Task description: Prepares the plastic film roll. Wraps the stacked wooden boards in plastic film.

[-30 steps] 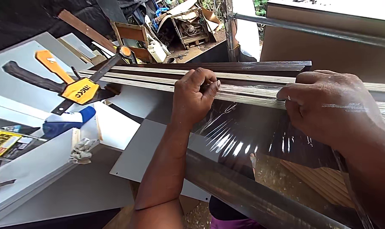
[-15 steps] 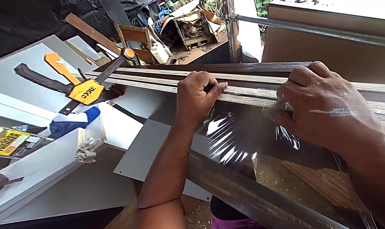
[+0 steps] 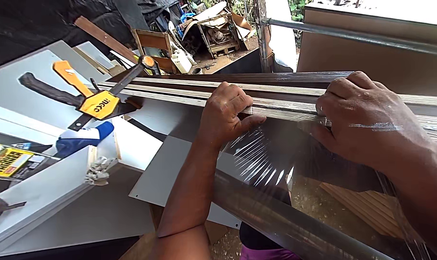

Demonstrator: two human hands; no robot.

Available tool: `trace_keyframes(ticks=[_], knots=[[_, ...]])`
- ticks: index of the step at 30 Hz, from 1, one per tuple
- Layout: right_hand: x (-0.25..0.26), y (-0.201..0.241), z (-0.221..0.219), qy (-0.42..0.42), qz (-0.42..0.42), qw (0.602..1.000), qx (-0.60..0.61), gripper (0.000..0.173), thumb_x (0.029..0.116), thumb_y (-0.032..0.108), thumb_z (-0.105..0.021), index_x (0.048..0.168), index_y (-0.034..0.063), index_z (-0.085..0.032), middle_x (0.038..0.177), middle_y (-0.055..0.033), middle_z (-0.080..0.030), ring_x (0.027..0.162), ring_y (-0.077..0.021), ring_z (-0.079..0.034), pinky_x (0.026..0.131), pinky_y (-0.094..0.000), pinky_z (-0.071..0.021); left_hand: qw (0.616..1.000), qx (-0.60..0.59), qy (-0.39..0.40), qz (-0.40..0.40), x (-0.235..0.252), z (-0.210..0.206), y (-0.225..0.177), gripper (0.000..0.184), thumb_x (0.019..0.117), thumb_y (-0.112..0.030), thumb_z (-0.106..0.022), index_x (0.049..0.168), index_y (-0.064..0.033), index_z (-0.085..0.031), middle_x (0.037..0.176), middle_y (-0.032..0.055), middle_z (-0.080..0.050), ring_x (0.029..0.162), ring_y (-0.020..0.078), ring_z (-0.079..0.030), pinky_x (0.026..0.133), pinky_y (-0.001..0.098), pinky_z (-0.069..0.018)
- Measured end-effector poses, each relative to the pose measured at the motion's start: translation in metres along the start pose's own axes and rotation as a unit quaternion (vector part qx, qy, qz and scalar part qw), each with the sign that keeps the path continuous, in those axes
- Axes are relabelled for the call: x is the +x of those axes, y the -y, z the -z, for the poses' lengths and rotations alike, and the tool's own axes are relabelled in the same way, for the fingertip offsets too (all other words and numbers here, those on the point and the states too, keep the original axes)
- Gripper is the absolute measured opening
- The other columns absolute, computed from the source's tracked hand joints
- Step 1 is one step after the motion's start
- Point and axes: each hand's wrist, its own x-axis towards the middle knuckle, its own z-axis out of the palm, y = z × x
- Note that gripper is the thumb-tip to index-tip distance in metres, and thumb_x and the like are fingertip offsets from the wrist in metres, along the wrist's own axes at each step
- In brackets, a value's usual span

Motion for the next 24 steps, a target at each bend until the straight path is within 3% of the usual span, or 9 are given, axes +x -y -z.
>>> trace_keyframes(ticks=[3,6,9,12,15,18,21,24], knots=[[-0.001,0.001,-0.001,-0.004,-0.015,1.000,-0.001,0.046,0.0985,0.047,-0.052,0.084,0.0043,-0.063,0.090,-0.0151,-0.059,0.096,-0.0385,-0.059,0.068,-0.0484,-0.0438,1.000,0.024,-0.007,0.009,-0.003,0.000,0.002,0.064,0.0946,-0.065,-0.058,0.089,-0.0021,-0.070,0.087,0.0155,-0.065,0.091,0.0297,-0.061,0.084,0.0401,-0.0484],[-0.001,0.001,0.000,-0.005,-0.022,1.000,0.000,0.046,0.0983,0.047,-0.052,0.083,0.0045,-0.063,0.089,-0.0150,-0.059,0.095,-0.0385,-0.060,0.067,-0.0481,-0.0438,0.999,0.038,-0.012,0.023,-0.006,0.001,0.004,0.065,0.0997,-0.063,-0.050,0.089,-0.0013,-0.068,0.088,0.0164,-0.066,0.093,0.0306,-0.062,0.086,0.0415,-0.0480],[-0.002,0.002,0.001,0.003,-0.021,1.000,-0.004,0.046,0.0984,0.047,-0.052,0.083,0.0044,-0.061,0.088,-0.0148,-0.059,0.095,-0.0386,-0.060,0.067,-0.0480,-0.0440,0.999,0.033,-0.017,0.026,-0.008,0.003,0.005,0.048,0.1085,-0.036,-0.042,0.086,-0.0013,-0.067,0.089,0.0164,-0.068,0.093,0.0294,-0.063,0.087,0.0391,-0.0471],[-0.002,0.002,0.000,0.000,-0.027,1.000,-0.005,0.046,0.0986,0.046,-0.051,0.083,0.0044,-0.062,0.086,-0.0147,-0.059,0.094,-0.0387,-0.061,0.066,-0.0481,-0.0438,0.997,0.006,0.013,0.080,-0.002,0.011,0.002,0.033,0.1039,-0.017,-0.046,0.084,-0.0002,-0.066,0.088,0.0151,-0.068,0.092,0.0257,-0.062,0.085,0.0354,-0.0470],[-0.003,0.000,-0.001,0.001,-0.023,1.000,0.001,0.044,0.0985,0.045,-0.053,0.083,0.0050,-0.062,0.086,-0.0143,-0.059,0.094,-0.0386,-0.061,0.066,-0.0480,-0.0445,0.982,-0.005,0.083,0.172,0.010,0.023,-0.005,0.027,0.1015,-0.020,-0.055,0.086,-0.0018,-0.068,0.083,0.0087,-0.061,0.082,0.0170,-0.058,0.076,0.0317,-0.0456],[-0.002,0.001,0.000,0.004,-0.025,1.000,0.007,0.041,0.0968,0.042,-0.054,0.081,0.0055,-0.062,0.085,-0.0138,-0.059,0.093,-0.0385,-0.060,0.066,-0.0485,-0.0449,0.968,0.001,0.117,0.222,0.017,0.030,-0.007,0.026,0.1004,-0.024,-0.061,0.088,-0.0026,-0.070,0.082,0.0066,-0.060,0.077,0.0145,-0.058,0.072,0.0324,-0.0467],[-0.002,0.002,0.000,0.013,-0.036,0.999,0.010,0.042,0.0978,0.044,-0.053,0.082,0.0058,-0.062,0.085,-0.0136,-0.058,0.092,-0.0377,-0.060,0.066,-0.0487,-0.0443,0.969,-0.001,0.096,0.228,0.017,0.027,-0.005,0.025,0.0992,-0.025,-0.063,0.090,-0.0028,-0.070,0.081,0.0063,-0.063,0.073,0.0121,-0.059,0.069,0.0307,-0.0484],[-0.002,0.003,0.001,0.014,-0.039,0.999,0.015,0.041,0.0976,0.044,-0.054,0.083,0.0061,-0.062,0.086,-0.0133,-0.058,0.093,-0.0376,-0.060,0.068,-0.0488,-0.0452,0.965,-0.041,0.066,0.249,0.015,0.025,-0.001,0.022,0.0954,-0.021,-0.069,0.105,-0.0023,-0.065,0.077,0.0016,-0.062,0.065,0.0045,-0.057,0.064,0.0228,-0.0488]])
